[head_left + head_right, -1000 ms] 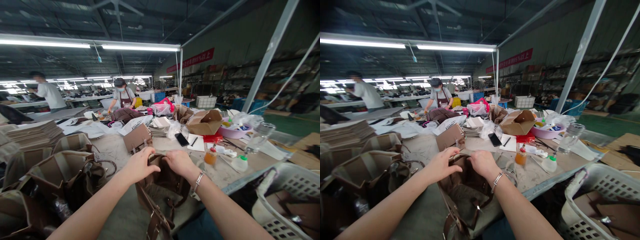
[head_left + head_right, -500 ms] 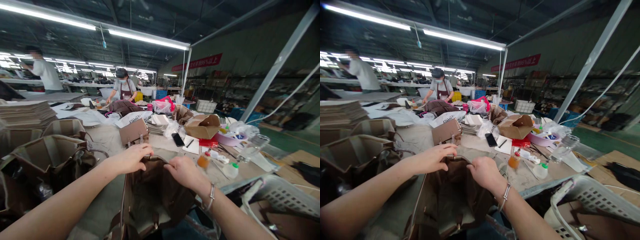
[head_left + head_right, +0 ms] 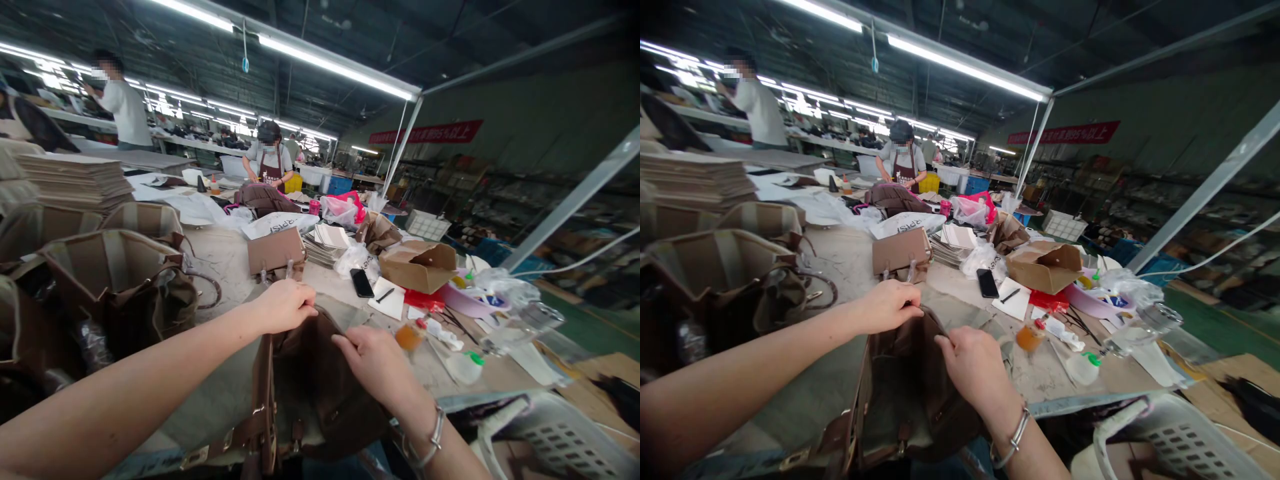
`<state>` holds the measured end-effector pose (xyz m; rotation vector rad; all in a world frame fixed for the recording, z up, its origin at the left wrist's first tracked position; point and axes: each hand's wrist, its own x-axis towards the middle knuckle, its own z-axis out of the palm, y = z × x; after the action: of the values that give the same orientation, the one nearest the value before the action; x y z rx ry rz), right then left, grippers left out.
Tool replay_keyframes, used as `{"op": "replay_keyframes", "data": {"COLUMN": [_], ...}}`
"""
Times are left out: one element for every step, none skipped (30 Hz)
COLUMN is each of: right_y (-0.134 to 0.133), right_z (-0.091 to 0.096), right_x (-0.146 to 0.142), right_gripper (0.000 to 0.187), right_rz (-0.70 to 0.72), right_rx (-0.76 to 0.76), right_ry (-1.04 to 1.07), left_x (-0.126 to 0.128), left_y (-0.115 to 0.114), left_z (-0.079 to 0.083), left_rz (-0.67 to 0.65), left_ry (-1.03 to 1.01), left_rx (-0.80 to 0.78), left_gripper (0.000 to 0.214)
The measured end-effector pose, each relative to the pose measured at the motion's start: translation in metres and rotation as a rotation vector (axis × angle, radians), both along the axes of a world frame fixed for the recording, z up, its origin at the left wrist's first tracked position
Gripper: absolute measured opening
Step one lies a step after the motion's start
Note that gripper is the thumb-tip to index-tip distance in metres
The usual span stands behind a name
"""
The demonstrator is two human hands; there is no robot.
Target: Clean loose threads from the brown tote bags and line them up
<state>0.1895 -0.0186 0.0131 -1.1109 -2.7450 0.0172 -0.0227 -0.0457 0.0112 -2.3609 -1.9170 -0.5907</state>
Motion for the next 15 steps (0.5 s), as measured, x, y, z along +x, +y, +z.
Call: {"op": "replay_keyframes", "data": {"right_y": [-0.001, -0.002, -0.003, -0.003, -0.004, -0.004, -0.004, -0.003, -0.003, -0.003, -0.003, -0.003, -0.003, -0.003, -0.003], "right_z": [0.0, 0.0, 0.0, 0.0, 0.001, 0.001, 0.001, 0.002, 0.003, 0.004, 0.006, 0.007, 0.009, 0.011, 0.012], "right_x": [-0.001, -0.002, -0.003, -0.004, -0.004, -0.004, -0.004, -0.003, -0.003, -0.002, -0.002, -0.002, -0.002, -0.003, -0.004], "right_gripper": [0.039, 0.038, 0.035, 0.029, 0.024, 0.021, 0.022, 0.024, 0.025, 0.026, 0.027, 0.03, 0.033, 0.036, 0.039], "right_rz": [-0.002, -0.004, -0.001, 0.006, 0.02, 0.037, 0.054, 0.064, 0.066, 0.064, 0.065, 0.071, 0.081, 0.093, 0.104], "right_rx": [-0.007, -0.016, -0.028, -0.042, -0.059, -0.076, -0.094, -0.113, -0.132, -0.154, -0.18, -0.207, -0.234, -0.256, -0.27], "right_ry": [0.003, 0.01, 0.024, 0.046, 0.071, 0.096, 0.117, 0.132, 0.139, 0.139, 0.135, 0.128, 0.116, 0.102, 0.088], "left_x": [0.001, 0.002, 0.002, 0.003, 0.005, 0.006, 0.006, 0.007, 0.008, 0.008, 0.008, 0.008, 0.007, 0.007, 0.007], "left_y": [0.0, -0.001, -0.002, -0.002, -0.003, -0.004, -0.005, -0.007, -0.008, -0.009, -0.01, -0.01, -0.011, -0.011, -0.011], "left_z": [0.0, 0.0, 0.0, 0.0, 0.001, 0.001, 0.001, 0.001, 0.001, 0.001, 0.001, 0.001, 0.001, 0.0, 0.0], "left_rz": [0.008, 0.017, 0.028, 0.043, 0.059, 0.073, 0.083, 0.091, 0.094, 0.094, 0.091, 0.089, 0.089, 0.088, 0.089], "left_ry": [0.01, 0.02, 0.026, 0.03, 0.03, 0.03, 0.029, 0.028, 0.029, 0.03, 0.031, 0.032, 0.034, 0.036, 0.037], "left_rx": [0.007, 0.013, 0.017, 0.019, 0.018, 0.015, 0.011, 0.009, 0.011, 0.016, 0.022, 0.028, 0.033, 0.034, 0.035], "left_gripper": [0.018, 0.018, 0.018, 0.019, 0.019, 0.019, 0.018, 0.018, 0.017, 0.017, 0.017, 0.017, 0.017, 0.017, 0.017]}}
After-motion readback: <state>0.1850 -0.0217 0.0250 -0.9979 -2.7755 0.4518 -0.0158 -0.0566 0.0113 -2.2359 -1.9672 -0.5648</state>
